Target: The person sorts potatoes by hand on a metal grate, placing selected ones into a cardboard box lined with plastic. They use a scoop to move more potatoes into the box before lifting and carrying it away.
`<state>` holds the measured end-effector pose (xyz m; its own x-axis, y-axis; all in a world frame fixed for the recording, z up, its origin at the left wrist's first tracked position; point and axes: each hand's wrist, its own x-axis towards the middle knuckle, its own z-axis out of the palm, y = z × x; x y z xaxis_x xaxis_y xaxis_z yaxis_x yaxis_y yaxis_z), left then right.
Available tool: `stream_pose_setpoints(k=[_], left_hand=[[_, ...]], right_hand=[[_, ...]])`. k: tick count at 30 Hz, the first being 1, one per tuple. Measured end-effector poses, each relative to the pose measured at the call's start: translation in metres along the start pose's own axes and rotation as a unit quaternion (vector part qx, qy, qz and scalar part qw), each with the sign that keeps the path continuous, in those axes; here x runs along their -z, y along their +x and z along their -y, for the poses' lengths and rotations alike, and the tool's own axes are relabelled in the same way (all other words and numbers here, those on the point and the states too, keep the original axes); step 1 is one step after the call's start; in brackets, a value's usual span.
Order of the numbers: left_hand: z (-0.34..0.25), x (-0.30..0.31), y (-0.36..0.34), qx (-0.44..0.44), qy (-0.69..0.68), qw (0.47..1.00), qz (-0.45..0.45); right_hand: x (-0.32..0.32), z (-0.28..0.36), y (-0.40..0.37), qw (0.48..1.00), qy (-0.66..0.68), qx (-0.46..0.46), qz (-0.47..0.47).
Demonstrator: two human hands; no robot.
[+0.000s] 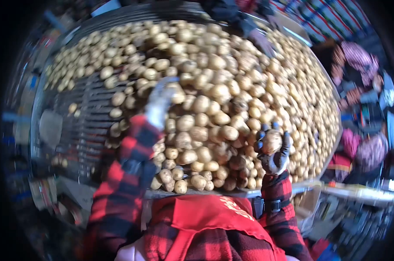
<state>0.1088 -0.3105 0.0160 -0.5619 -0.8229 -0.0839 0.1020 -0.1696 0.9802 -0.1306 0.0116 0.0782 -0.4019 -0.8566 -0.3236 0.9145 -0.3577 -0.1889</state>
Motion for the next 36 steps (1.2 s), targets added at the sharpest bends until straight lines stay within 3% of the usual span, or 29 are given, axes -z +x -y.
stream_pose_setpoints(k=[2,3,6,7,9,10,12,13,14,16,18,20,22,23,26,28,30,31,32,33,34,36], left_hand=[[-0.057,-0.032,-0.042,0.149,-0.242,0.959,-0.008],[-0.051,-0.028,-0.057,0.167,-0.319,0.927,0.106],[-0.047,-0.063,-0.104,0.285,-0.388,0.853,0.203],[-0.038,-0.077,-0.116,0.331,-0.381,0.839,0.204],[-0.028,-0.112,-0.140,0.420,-0.364,0.798,0.234],[-0.016,-0.132,-0.153,0.432,-0.373,0.771,0.284],[0.000,-0.157,-0.184,0.468,-0.247,0.774,0.348],[0.008,-0.166,-0.194,0.514,-0.211,0.741,0.376],[0.013,-0.176,-0.201,0.558,-0.170,0.706,0.402],[0.009,-0.203,-0.208,0.584,-0.126,0.677,0.429],[0.020,-0.226,-0.207,0.631,-0.124,0.646,0.412],[0.027,-0.252,-0.211,0.645,-0.109,0.642,0.400],[0.034,-0.288,-0.219,0.626,-0.065,0.641,0.438],[0.045,-0.308,-0.223,0.610,-0.038,0.630,0.480],[0.057,-0.386,-0.258,0.582,-0.068,0.620,0.522],[0.096,-0.443,-0.284,0.350,-0.015,0.666,0.658],[0.046,-0.493,-0.295,0.338,0.158,0.688,0.622],[0.046,-0.501,-0.300,0.230,0.251,0.710,0.617],[0.049,-0.497,-0.303,0.098,0.255,0.746,0.608],[0.057,-0.487,-0.292,0.058,0.238,0.725,0.643],[0.051,-0.467,-0.272,0.017,0.221,0.700,0.679],[0.057,-0.427,-0.247,0.052,0.268,0.691,0.669]], right_hand=[[0.032,0.008,-0.037,0.994,-0.107,0.011,-0.013],[0.043,0.012,-0.061,0.995,-0.092,0.015,-0.033],[0.097,0.044,-0.154,0.981,-0.077,0.106,-0.144],[0.111,0.051,-0.193,0.951,-0.045,0.165,-0.257],[0.171,0.066,-0.270,0.908,-0.037,0.281,-0.309],[0.171,0.071,-0.306,0.908,0.027,0.280,-0.311],[0.209,0.071,-0.384,0.876,0.072,0.337,-0.336],[0.235,0.072,-0.420,0.831,0.111,0.372,-0.398],[0.255,0.069,-0.454,0.819,0.124,0.389,-0.403],[0.293,0.070,-0.517,0.731,0.235,0.414,-0.489],[0.314,0.077,-0.557,0.673,0.205,0.434,-0.563],[0.348,0.106,-0.596,0.632,0.185,0.487,-0.574],[0.369,0.117,-0.616,0.603,0.168,0.459,-0.630],[0.428,0.126,-0.649,0.636,0.014,0.423,-0.646],[0.345,0.135,-0.558,0.636,-0.020,0.474,-0.609],[0.313,0.128,-0.505,0.718,0.012,0.479,-0.504],[0.268,0.126,-0.456,0.766,0.075,0.435,-0.468],[0.303,0.130,-0.461,0.737,0.010,0.430,-0.522],[0.298,0.135,-0.447,0.699,-0.057,0.423,-0.574],[0.292,0.123,-0.433,0.579,-0.251,0.464,-0.622],[0.229,0.124,-0.386,0.535,-0.250,0.485,-0.646],[0.207,0.132,-0.332,0.527,-0.446,0.434,-0.579]])
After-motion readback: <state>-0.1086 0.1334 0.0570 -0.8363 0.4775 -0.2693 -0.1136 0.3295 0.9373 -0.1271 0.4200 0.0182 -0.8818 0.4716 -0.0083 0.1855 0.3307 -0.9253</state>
